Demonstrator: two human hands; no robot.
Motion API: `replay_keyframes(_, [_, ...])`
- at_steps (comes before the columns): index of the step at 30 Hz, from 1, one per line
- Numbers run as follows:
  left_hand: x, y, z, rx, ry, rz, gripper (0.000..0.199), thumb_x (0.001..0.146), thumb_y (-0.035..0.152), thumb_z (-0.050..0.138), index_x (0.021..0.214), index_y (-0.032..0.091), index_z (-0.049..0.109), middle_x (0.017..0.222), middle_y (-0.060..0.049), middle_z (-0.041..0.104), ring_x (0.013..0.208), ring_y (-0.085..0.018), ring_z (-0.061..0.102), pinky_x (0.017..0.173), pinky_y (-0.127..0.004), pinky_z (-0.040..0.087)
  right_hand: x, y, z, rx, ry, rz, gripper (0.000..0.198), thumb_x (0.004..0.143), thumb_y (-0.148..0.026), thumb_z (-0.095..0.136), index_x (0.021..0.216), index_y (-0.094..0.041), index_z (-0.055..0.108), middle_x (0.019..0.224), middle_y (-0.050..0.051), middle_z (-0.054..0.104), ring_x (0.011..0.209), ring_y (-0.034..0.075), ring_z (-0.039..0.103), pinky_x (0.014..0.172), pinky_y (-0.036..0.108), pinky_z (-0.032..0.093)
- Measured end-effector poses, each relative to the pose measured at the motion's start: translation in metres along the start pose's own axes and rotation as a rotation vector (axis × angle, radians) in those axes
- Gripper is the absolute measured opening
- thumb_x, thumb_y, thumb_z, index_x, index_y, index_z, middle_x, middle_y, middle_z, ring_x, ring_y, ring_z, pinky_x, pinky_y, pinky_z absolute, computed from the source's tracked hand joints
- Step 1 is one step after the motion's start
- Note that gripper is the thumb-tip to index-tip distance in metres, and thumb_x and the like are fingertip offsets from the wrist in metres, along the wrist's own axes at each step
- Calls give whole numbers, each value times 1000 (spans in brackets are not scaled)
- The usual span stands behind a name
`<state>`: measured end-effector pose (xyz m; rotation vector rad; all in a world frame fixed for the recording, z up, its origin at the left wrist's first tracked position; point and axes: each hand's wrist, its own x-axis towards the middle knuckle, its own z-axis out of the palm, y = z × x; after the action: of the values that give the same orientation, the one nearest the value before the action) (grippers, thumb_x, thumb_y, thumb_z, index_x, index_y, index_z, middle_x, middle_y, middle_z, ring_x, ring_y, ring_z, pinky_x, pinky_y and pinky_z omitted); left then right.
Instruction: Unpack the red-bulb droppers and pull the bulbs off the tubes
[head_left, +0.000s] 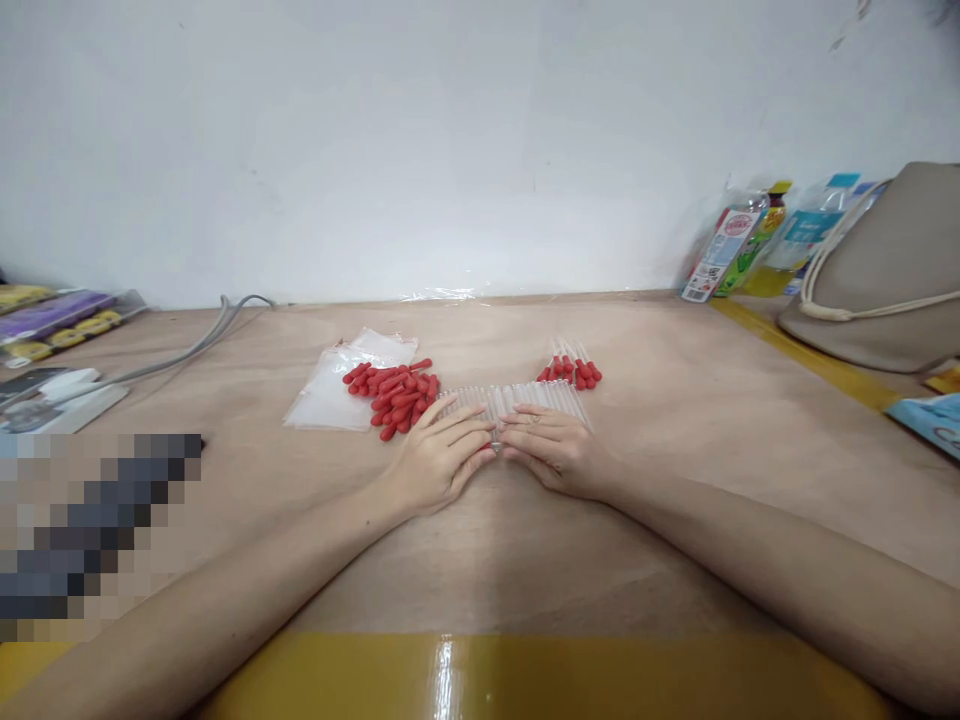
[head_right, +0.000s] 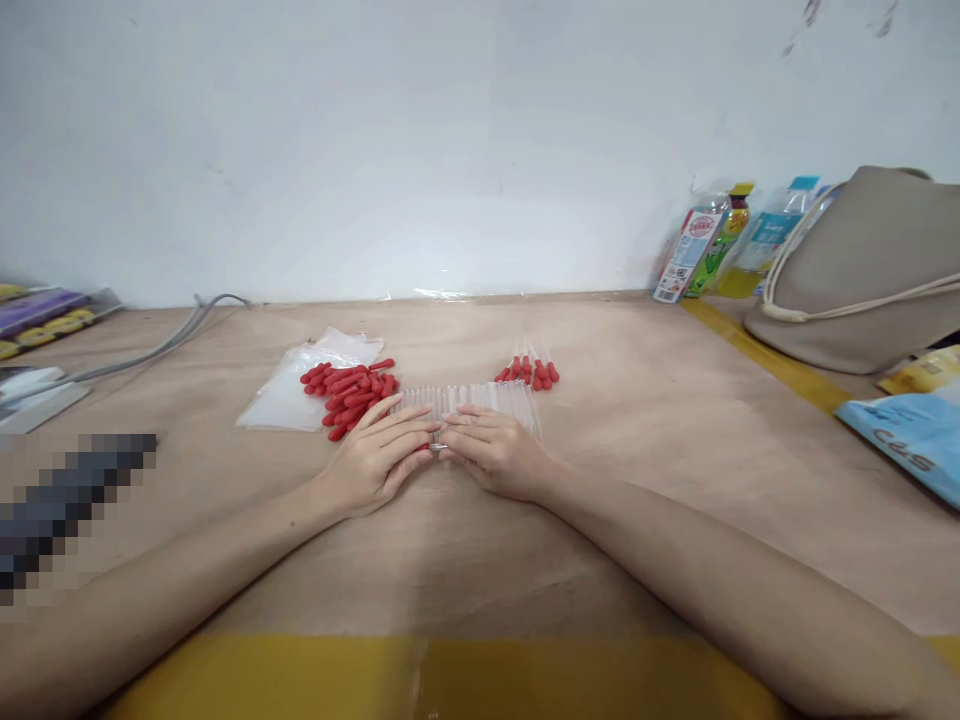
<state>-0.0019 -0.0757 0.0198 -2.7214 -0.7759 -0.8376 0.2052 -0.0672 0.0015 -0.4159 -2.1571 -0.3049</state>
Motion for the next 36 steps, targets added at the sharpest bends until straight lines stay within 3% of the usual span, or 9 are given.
replay_keyframes(5, [0, 2, -5, 3, -61, 15, 18, 87, 22, 43, 91, 18, 60, 107, -5, 65, 115, -21, 50, 108, -49, 17, 1, -2, -2, -7, -9, -40, 13, 83, -17, 52, 88, -14, 64, 87, 7, 70, 93, 15, 63, 92, 31, 49])
replay_keyframes(15, [-1, 2, -7, -62, -112, 31, 17, 87, 19, 42, 92, 15, 58, 110, -7, 64, 116, -21, 49, 110, -49, 11, 0, -2, -11, -100, -23, -146, 14, 83, -15, 52, 90, -13, 63, 89, 8, 70, 98, 17, 61, 94, 33, 49])
replay_keyframes(19, [-3, 2, -8, -68, -116, 31, 19, 88, 20, 41, 92, 17, 59, 109, -6, 64, 115, -20, 51, 110, -49, 12, -1, -2, -12, -109, -22, -154, 14, 83, -15, 52, 93, -15, 62, 90, 6, 70, 100, 17, 60, 94, 33, 49])
replay_keyframes(24, [-12, -1, -11, -69, -89, 33, 20, 87, 19, 40, 94, 18, 59, 107, -6, 65, 114, -20, 51, 106, -44, 25, -5, 0, -18, -79, -13, -145, 15, 82, -14, 52, 94, -16, 62, 89, 5, 70, 102, 17, 59, 92, 34, 50])
replay_keyframes(27, [-20, -9, -14, -48, -53, -44, 21, 88, 18, 38, 96, 18, 58, 104, -6, 64, 109, -20, 53, 98, -41, 36, -8, 8, -23, -115, 34, -15, 13, 81, -14, 53, 90, -17, 62, 83, 3, 69, 96, 17, 61, 88, 36, 49])
replay_keyframes(29, [-22, -14, -17, -21, -6, -105, 19, 87, 21, 40, 88, 18, 58, 94, -7, 64, 94, -19, 57, 85, -36, 44, -8, 14, -24, -178, 62, 98, 9, 79, -18, 58, 87, -19, 64, 69, 0, 67, 82, 16, 61, 80, 36, 46])
replay_keyframes(32, [-16, -20, -22, 24, 104, -220, 19, 87, 24, 40, 84, 17, 58, 78, -5, 55, 74, -16, 53, 69, -30, 46, -4, 16, -21, -284, 62, 198, 9, 78, -26, 60, 83, -22, 66, 52, -3, 57, 63, 13, 51, 70, 32, 38])
replay_keyframes(36, [-4, -42, -37, 121, 187, -491, 26, 87, 26, 37, 98, 17, 59, 78, -5, 49, 80, -18, 51, 76, -32, 45, 4, 13, -14, -300, -35, 302, 17, 82, -22, 51, 89, -19, 66, 62, 0, 61, 62, 13, 47, 69, 32, 31])
